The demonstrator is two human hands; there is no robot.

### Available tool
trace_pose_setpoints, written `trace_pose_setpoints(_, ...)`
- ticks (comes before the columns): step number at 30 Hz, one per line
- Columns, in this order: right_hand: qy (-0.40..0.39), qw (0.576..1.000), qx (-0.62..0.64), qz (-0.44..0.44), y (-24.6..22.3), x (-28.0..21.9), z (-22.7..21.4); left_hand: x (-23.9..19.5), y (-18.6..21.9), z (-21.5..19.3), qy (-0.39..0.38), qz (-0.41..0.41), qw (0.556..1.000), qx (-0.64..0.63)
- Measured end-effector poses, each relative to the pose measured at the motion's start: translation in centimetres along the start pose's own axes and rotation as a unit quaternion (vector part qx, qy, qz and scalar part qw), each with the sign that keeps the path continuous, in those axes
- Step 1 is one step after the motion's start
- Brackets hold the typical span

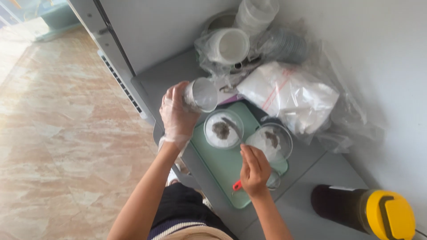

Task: Preparing two iced coffee drinks with jelly toppings and bagging them for a customer.

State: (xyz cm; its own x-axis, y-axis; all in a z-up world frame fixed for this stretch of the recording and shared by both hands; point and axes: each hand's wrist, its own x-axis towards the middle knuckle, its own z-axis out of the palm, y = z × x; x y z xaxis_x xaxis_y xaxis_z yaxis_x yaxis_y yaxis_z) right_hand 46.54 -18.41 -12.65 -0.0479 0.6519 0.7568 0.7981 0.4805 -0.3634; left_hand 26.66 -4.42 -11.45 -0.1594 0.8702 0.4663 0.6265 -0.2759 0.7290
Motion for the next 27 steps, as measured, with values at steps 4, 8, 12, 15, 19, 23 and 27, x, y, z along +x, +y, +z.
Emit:
trace_pose_setpoints(4, 0.026, 0.999, -0.008, -0.037, 0.1, 0.0, -0.6, 0.2, -0.5, 0.1, -0.006, -0.004, 1.0, -0.014)
trace_pose_setpoints(8, -0.03, 0.999, 0.0, 0.015, 1.2, -0.6, -0.1, -0.2, -0.3, 0.6, -0.007, -0.004, 1.0, -0.008)
trace_pose_setpoints(12, 0.032, 0.994, 0.037, 0.097, 1.6, -0.6, 0.6, -0.1, 0.3, 0.2, -0.03, -0.012, 0.999, -0.012)
trace_pose_setpoints(15, 0.111, 0.912, 0.192, 0.344, 3.5, 0.7, 1.2, 0.7, 0.4, 0.7, -0.026, -0.011, 0.999, -0.018)
trace_pose_setpoints(19, 0.198, 0.661, 0.418, 0.59, 8.7, 0.3, 0.6, 0.0, -1.2, 1.4, -0.028, -0.008, 1.0, 0.012)
trace_pose_setpoints(23, 0.168, 0.611, 0.467, 0.617, 10.4, 2.9, 0.3, 0.6, -1.4, 1.4, -0.031, 0.0, 0.999, 0.013)
trace_pose_setpoints(27, 0.167, 0.667, 0.46, 0.562, 7.4, 7.6, 1.0, 0.9, -1.5, 1.9, -0.068, -0.01, 0.998, 0.01)
